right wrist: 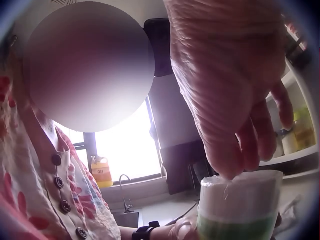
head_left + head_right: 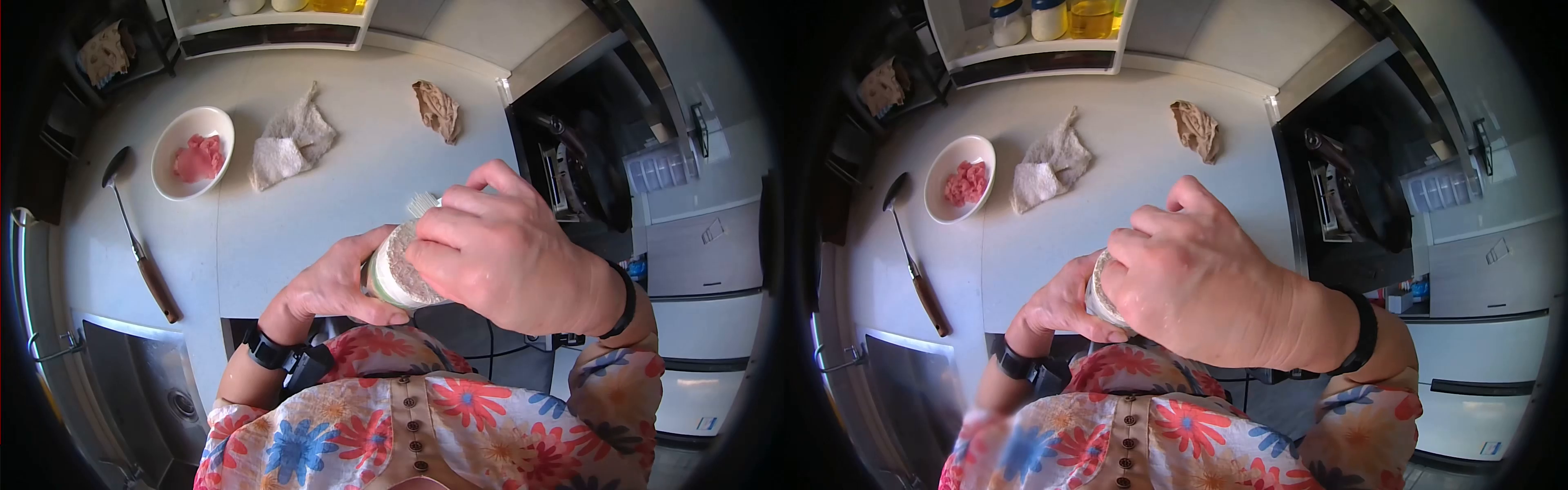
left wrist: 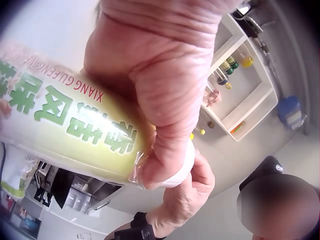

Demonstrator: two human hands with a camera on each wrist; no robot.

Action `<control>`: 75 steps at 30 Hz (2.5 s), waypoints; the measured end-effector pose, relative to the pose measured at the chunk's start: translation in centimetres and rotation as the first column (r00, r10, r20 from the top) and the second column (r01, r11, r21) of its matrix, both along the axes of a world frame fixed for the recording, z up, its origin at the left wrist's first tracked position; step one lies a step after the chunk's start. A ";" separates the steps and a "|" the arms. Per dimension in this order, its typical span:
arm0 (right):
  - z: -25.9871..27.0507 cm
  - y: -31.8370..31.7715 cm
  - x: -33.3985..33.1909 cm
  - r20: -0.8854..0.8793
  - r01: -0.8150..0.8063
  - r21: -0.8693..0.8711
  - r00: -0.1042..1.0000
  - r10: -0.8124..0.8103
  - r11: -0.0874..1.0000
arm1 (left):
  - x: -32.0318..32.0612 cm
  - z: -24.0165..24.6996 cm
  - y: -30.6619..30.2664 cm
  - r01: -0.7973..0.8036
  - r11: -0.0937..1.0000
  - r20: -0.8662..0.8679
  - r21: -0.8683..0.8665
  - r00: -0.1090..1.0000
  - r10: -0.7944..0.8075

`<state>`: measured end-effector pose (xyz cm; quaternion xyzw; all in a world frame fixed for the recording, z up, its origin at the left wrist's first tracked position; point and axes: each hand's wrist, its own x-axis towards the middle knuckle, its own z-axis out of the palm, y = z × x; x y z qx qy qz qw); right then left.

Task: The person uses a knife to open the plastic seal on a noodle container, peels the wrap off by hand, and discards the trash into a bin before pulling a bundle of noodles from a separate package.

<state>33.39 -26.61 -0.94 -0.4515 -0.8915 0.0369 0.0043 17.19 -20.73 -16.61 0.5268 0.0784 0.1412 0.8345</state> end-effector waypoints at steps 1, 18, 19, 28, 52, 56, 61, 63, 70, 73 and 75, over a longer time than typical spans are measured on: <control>0.0 0.0 -0.2 0.038 -0.023 0.024 0.999 0.022 0.999 | 0.0 0.0 0.0 0.002 1.000 -0.006 -0.017 1.000 -0.002; 0.3 0.4 0.1 0.013 -0.132 -0.010 0.991 0.132 0.991 | 0.3 -0.2 0.2 -0.004 0.999 0.037 -0.031 0.999 0.005; 0.1 0.4 0.0 0.007 -0.134 0.009 0.991 0.134 0.991 | 0.3 -0.1 0.3 -0.002 1.000 0.028 0.004 1.000 0.002; 0.2 0.6 -0.1 -0.014 -0.192 0.039 0.981 0.193 0.981 | 0.2 0.4 0.3 0.049 0.998 0.007 -0.045 0.999 -0.049; -0.7 1.5 0.0 -0.080 -0.308 0.086 0.946 0.314 0.948 | 0.1 -0.4 1.3 0.132 0.991 0.025 0.026 0.991 -0.133; -0.1 2.2 0.9 -0.143 -0.225 0.191 0.957 0.254 0.956 | 0.1 -0.3 1.0 0.154 0.986 0.055 -0.065 0.987 -0.151; -0.5 1.4 1.7 -0.178 -0.065 -0.073 0.983 0.051 0.995 | 0.2 -0.5 0.9 0.114 0.992 0.089 -0.054 0.990 -0.109; -1.0 1.2 1.9 -0.196 -0.015 -0.147 0.981 -0.014 0.989 | 0.0 -0.5 0.9 0.108 0.992 0.073 -0.070 0.992 -0.102; -0.8 1.0 1.8 -0.129 0.050 -0.161 0.989 -0.071 0.986 | 0.2 -0.4 0.8 0.130 0.986 0.049 -0.102 0.991 -0.125; -0.7 0.9 1.9 -0.079 0.071 -0.161 0.993 -0.085 0.984 | 0.3 -0.4 0.8 0.120 0.989 0.044 -0.091 0.992 -0.116; -0.6 0.9 1.9 -0.067 0.076 -0.176 0.994 -0.089 0.982 | 0.4 -0.4 0.7 0.116 0.989 0.044 -0.091 0.993 -0.112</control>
